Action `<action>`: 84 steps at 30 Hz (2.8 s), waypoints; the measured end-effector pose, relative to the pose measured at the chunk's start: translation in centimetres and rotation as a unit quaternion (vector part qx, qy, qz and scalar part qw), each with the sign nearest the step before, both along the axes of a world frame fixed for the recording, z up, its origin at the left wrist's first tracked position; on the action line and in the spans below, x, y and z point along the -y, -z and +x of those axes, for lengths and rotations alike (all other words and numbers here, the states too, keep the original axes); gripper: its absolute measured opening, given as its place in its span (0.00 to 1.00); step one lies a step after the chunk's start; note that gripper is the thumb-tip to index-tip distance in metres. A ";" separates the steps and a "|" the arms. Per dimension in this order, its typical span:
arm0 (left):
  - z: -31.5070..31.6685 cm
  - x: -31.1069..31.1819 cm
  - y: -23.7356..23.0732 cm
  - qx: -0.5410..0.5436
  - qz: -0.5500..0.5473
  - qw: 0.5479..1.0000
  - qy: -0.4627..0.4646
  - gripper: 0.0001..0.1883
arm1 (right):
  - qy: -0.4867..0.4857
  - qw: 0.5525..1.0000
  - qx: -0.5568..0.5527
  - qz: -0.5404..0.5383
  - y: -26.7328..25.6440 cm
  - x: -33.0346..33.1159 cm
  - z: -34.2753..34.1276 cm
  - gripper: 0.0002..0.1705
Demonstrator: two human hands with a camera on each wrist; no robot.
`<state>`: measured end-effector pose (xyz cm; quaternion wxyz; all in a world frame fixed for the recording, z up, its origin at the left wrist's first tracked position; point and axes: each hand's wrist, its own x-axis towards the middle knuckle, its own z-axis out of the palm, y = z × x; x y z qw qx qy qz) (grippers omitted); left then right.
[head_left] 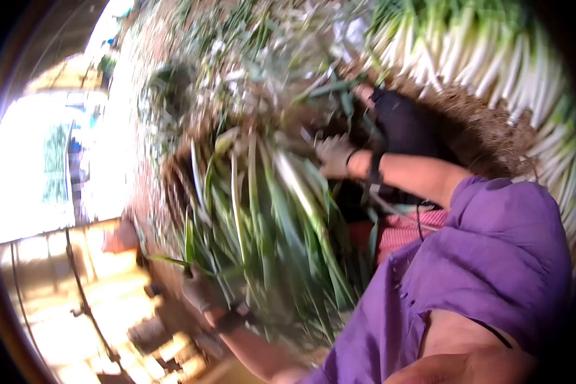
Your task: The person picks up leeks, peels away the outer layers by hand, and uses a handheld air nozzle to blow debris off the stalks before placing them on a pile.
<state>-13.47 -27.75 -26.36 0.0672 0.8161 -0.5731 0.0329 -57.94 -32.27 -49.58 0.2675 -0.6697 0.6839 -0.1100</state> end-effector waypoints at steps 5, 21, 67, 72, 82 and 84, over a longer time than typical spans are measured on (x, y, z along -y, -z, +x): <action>-5.9 10.9 9.4 0.229 0.103 0.870 0.425 0.19 | -0.151 0.951 0.229 -0.142 1.3 2.6 7.4 0.23; -18.1 13.0 13.2 0.094 0.187 0.954 0.215 0.31 | -0.067 0.865 0.478 0.136 -3.6 3.6 13.0 0.22; -19.7 -5.3 -2.8 -0.528 0.054 0.828 0.179 0.15 | -0.242 0.900 0.324 -0.166 -20.7 -8.9 5.7 0.23; -20.8 -6.7 -3.6 -0.472 0.085 0.859 0.179 0.17 | 0.007 0.870 0.399 -0.289 -22.9 -4.2 0.5 0.33; -19.8 -6.8 -1.7 -0.491 0.123 0.843 0.182 0.17 | 0.003 0.734 0.679 -0.009 -22.9 1.4 -2.0 0.13; -19.8 -6.8 -1.0 -0.501 0.130 0.833 0.194 0.17 | 0.039 0.727 0.684 -0.045 -24.1 2.1 -2.6 0.12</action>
